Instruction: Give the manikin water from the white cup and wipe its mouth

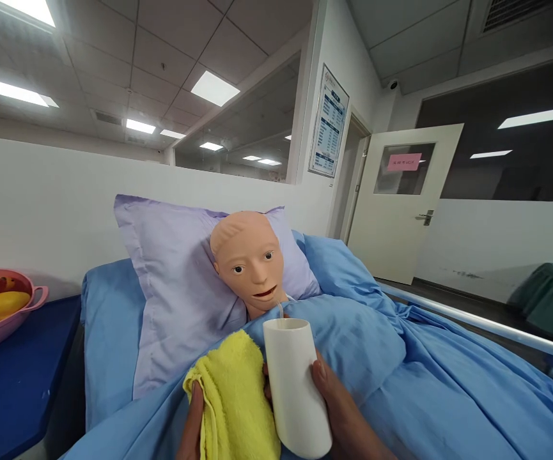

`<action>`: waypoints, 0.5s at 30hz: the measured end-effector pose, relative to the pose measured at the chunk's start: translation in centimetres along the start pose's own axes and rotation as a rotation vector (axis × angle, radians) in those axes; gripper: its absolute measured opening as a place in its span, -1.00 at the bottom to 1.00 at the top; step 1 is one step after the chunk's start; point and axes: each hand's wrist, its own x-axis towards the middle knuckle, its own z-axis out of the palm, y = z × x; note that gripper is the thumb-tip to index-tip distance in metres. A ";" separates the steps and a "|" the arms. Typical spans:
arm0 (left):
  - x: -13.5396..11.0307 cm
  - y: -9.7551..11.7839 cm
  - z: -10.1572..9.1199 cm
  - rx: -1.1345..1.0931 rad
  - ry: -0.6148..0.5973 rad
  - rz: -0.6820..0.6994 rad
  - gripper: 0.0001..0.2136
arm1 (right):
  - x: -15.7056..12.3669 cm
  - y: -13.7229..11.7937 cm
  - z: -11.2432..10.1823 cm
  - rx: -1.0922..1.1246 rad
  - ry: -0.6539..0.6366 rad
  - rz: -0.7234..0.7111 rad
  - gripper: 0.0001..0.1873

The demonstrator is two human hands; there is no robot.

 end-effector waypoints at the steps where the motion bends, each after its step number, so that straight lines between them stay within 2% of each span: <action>1: -0.1 0.0 0.2 0.002 0.009 0.011 -0.52 | 0.0 0.0 0.0 0.000 0.000 -0.002 -0.14; 9: -0.2 0.0 0.7 0.008 0.023 0.004 -0.46 | 0.1 -0.3 0.5 0.001 -0.034 -0.017 -0.10; 15: -0.9 -0.1 -0.3 0.003 0.046 0.038 -0.52 | 0.1 0.0 0.1 -0.003 -0.002 -0.002 -0.11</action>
